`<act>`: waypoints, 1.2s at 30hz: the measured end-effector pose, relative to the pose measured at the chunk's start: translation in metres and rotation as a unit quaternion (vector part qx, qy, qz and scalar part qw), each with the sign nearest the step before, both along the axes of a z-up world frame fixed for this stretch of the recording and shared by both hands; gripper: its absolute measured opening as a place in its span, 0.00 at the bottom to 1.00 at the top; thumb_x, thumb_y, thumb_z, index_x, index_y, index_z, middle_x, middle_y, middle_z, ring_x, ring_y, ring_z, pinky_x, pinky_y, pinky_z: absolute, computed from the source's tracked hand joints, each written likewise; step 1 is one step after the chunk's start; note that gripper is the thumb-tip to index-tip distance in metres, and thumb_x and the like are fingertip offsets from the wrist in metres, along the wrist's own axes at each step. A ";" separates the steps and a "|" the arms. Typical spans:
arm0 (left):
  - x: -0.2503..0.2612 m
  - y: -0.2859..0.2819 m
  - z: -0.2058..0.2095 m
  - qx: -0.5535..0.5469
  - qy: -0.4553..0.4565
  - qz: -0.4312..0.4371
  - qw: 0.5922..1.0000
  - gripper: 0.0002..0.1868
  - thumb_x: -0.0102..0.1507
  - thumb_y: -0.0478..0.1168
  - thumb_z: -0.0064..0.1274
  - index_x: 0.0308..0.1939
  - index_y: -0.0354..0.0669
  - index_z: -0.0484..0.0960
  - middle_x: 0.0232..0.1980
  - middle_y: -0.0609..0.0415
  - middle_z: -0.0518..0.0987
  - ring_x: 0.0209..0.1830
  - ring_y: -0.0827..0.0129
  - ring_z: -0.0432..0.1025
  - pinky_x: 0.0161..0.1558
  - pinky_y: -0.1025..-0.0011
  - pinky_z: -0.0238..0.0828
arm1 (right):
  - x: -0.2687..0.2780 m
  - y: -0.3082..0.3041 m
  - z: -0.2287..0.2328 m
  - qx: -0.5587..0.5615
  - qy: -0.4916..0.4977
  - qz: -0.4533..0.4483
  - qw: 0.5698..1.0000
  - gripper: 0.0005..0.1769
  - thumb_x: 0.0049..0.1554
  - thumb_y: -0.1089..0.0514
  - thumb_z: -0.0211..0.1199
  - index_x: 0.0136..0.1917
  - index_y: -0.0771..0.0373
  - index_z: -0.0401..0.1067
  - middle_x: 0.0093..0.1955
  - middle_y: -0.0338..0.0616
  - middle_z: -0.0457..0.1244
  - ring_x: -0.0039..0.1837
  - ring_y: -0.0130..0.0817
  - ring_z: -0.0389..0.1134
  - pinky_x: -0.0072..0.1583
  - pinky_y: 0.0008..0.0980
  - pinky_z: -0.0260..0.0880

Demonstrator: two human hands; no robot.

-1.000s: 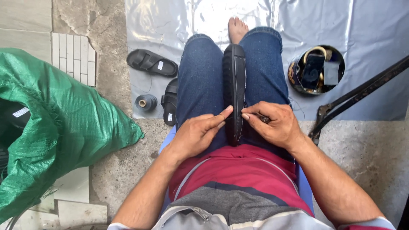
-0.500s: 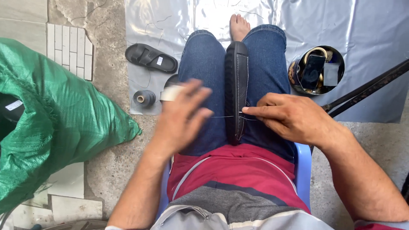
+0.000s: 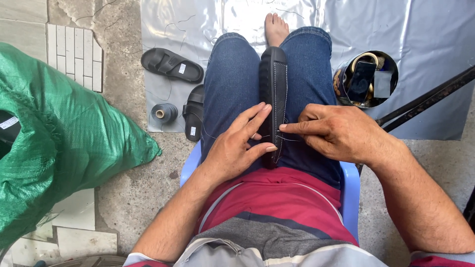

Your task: Hand-stitching the sole of a black shoe using a needle and thread.

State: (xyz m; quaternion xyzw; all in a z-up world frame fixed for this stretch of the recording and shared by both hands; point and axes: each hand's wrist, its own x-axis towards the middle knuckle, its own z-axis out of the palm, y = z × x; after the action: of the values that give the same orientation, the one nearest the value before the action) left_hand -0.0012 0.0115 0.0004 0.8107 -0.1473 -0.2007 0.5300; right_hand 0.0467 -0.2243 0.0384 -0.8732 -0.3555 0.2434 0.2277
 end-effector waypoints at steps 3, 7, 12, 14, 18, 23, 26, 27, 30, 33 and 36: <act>0.000 0.000 -0.001 -0.001 0.002 0.000 1.000 0.35 0.57 0.45 0.55 0.64 0.59 0.54 0.69 0.52 0.56 0.39 0.73 0.73 0.33 0.82 0.75 | 0.000 0.001 0.000 -0.007 -0.018 0.004 1.000 0.24 0.50 0.57 0.52 0.59 0.37 0.66 0.42 0.28 0.59 0.39 0.28 0.64 0.33 0.33 0.66; 0.000 -0.001 -0.002 0.003 0.005 0.000 1.000 0.34 0.57 0.47 0.54 0.64 0.60 0.55 0.69 0.53 0.56 0.38 0.74 0.72 0.32 0.82 0.75 | -0.004 0.011 0.013 -0.029 -0.054 0.011 0.998 0.23 0.50 0.56 0.52 0.59 0.40 0.67 0.39 0.30 0.58 0.37 0.31 0.64 0.28 0.36 0.65; 0.000 -0.007 -0.008 0.050 -0.005 -0.003 0.999 0.35 0.56 0.50 0.54 0.64 0.67 0.54 0.69 0.57 0.57 0.38 0.74 0.73 0.35 0.74 0.74 | -0.019 0.021 0.021 -0.193 -0.181 0.028 0.964 0.19 0.52 0.48 0.49 0.57 0.40 0.68 0.38 0.31 0.58 0.33 0.36 0.64 0.28 0.36 0.67; 0.001 -0.008 -0.008 0.048 -0.014 0.004 0.999 0.34 0.56 0.52 0.53 0.63 0.67 0.55 0.68 0.57 0.59 0.37 0.74 0.74 0.36 0.72 0.74 | -0.022 0.022 0.018 -0.190 -0.184 0.020 0.964 0.19 0.51 0.48 0.50 0.56 0.40 0.68 0.38 0.31 0.58 0.33 0.36 0.64 0.29 0.36 0.66; -0.002 -0.009 -0.015 0.055 -0.046 0.008 0.997 0.34 0.56 0.57 0.50 0.64 0.66 0.55 0.68 0.54 0.60 0.60 0.61 0.67 0.44 0.61 0.72 | -0.025 0.017 0.007 -0.124 -0.158 -0.025 0.979 0.17 0.51 0.51 0.53 0.55 0.42 0.70 0.40 0.31 0.58 0.35 0.35 0.64 0.28 0.36 0.63; -0.001 -0.006 -0.010 0.006 -0.025 0.036 0.999 0.35 0.54 0.53 0.56 0.63 0.65 0.60 0.64 0.55 0.64 0.38 0.68 0.76 0.39 0.68 0.74 | -0.028 0.009 -0.018 0.068 -0.118 -0.095 0.986 0.14 0.49 0.59 0.58 0.49 0.47 0.74 0.41 0.32 0.62 0.41 0.34 0.65 0.37 0.33 0.64; -0.004 -0.007 -0.011 -0.022 -0.039 0.067 0.997 0.35 0.53 0.51 0.58 0.63 0.63 0.62 0.60 0.52 0.68 0.39 0.61 0.76 0.38 0.64 0.76 | -0.029 0.010 -0.026 0.112 -0.079 -0.140 0.981 0.11 0.47 0.59 0.60 0.44 0.47 0.75 0.39 0.31 0.63 0.45 0.36 0.67 0.42 0.35 0.68; -0.003 -0.007 -0.011 -0.022 -0.048 0.069 0.996 0.35 0.53 0.51 0.58 0.62 0.64 0.62 0.60 0.53 0.68 0.39 0.62 0.76 0.38 0.64 0.76 | -0.028 0.010 -0.027 0.125 -0.089 -0.139 0.978 0.11 0.46 0.60 0.61 0.43 0.48 0.75 0.39 0.31 0.64 0.44 0.35 0.67 0.42 0.34 0.67; -0.002 -0.011 -0.005 0.002 -0.063 0.080 0.995 0.35 0.53 0.51 0.59 0.62 0.62 0.63 0.60 0.52 0.68 0.40 0.60 0.76 0.39 0.62 0.76 | -0.026 0.010 -0.029 0.129 -0.120 -0.130 0.976 0.09 0.46 0.59 0.62 0.42 0.48 0.76 0.39 0.30 0.65 0.45 0.33 0.68 0.43 0.31 0.68; -0.003 -0.017 -0.007 0.024 -0.069 0.069 0.995 0.36 0.53 0.53 0.58 0.63 0.60 0.63 0.61 0.51 0.66 0.50 0.48 0.71 0.45 0.54 0.72 | -0.024 0.012 -0.032 0.136 -0.136 -0.129 0.973 0.08 0.46 0.59 0.64 0.41 0.50 0.75 0.39 0.31 0.66 0.45 0.32 0.68 0.44 0.31 0.68; -0.003 -0.019 -0.004 0.022 -0.077 0.070 0.994 0.36 0.53 0.51 0.58 0.63 0.57 0.63 0.59 0.49 0.67 0.48 0.48 0.72 0.44 0.55 0.73 | -0.028 0.013 -0.030 0.126 -0.140 -0.139 0.972 0.06 0.47 0.59 0.63 0.40 0.51 0.74 0.40 0.32 0.65 0.44 0.34 0.68 0.43 0.33 0.67</act>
State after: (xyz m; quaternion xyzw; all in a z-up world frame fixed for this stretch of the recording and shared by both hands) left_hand -0.0047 -0.0072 -0.0041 0.8436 -0.1261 -0.1032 0.5116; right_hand 0.0186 -0.2112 0.0082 -0.9036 -0.2870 0.0382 0.3157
